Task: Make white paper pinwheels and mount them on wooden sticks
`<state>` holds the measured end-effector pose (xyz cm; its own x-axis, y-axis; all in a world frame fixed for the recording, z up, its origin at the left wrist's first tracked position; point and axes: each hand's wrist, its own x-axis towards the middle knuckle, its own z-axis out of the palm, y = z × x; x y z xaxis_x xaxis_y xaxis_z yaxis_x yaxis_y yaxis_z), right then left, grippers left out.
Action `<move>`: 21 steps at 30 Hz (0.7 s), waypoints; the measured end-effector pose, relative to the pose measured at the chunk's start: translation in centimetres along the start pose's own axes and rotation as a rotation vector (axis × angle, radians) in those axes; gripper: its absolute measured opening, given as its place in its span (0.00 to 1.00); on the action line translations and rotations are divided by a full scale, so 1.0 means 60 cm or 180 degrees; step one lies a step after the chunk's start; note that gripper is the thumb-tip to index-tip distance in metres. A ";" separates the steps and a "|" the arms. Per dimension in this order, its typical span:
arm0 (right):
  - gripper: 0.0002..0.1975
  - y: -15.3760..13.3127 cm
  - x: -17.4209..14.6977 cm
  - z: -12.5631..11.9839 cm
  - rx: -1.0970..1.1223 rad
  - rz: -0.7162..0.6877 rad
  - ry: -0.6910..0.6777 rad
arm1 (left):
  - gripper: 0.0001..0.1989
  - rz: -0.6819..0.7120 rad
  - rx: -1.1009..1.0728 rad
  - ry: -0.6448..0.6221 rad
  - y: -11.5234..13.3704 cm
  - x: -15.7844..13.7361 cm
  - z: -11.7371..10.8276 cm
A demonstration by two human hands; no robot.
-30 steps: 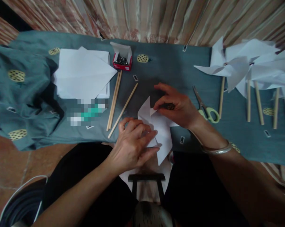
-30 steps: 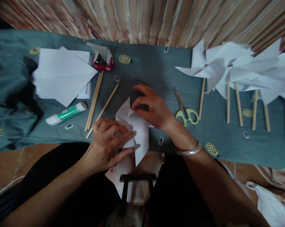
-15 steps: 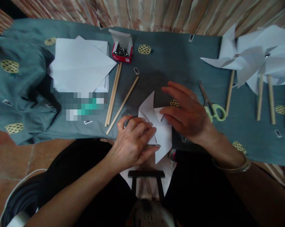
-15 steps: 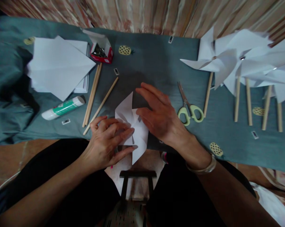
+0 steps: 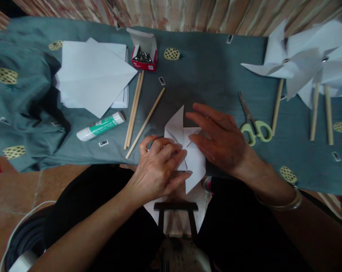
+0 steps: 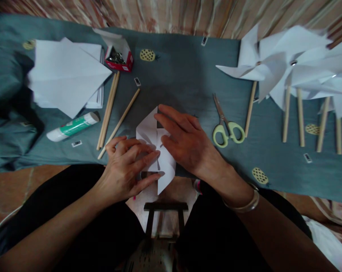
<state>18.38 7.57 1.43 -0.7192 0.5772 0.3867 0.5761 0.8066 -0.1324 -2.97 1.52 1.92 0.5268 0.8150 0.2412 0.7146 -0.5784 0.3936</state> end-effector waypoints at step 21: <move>0.15 -0.013 0.022 -0.020 0.1015 0.0680 -0.0830 | 0.20 0.0093 -0.0002 0.0061 -0.004 -0.001 0.002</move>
<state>17.45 7.55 3.12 -0.6945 0.7146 0.0831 0.6033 0.6414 -0.4739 -3.15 1.62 1.72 0.5385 0.7984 0.2695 0.6988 -0.6018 0.3866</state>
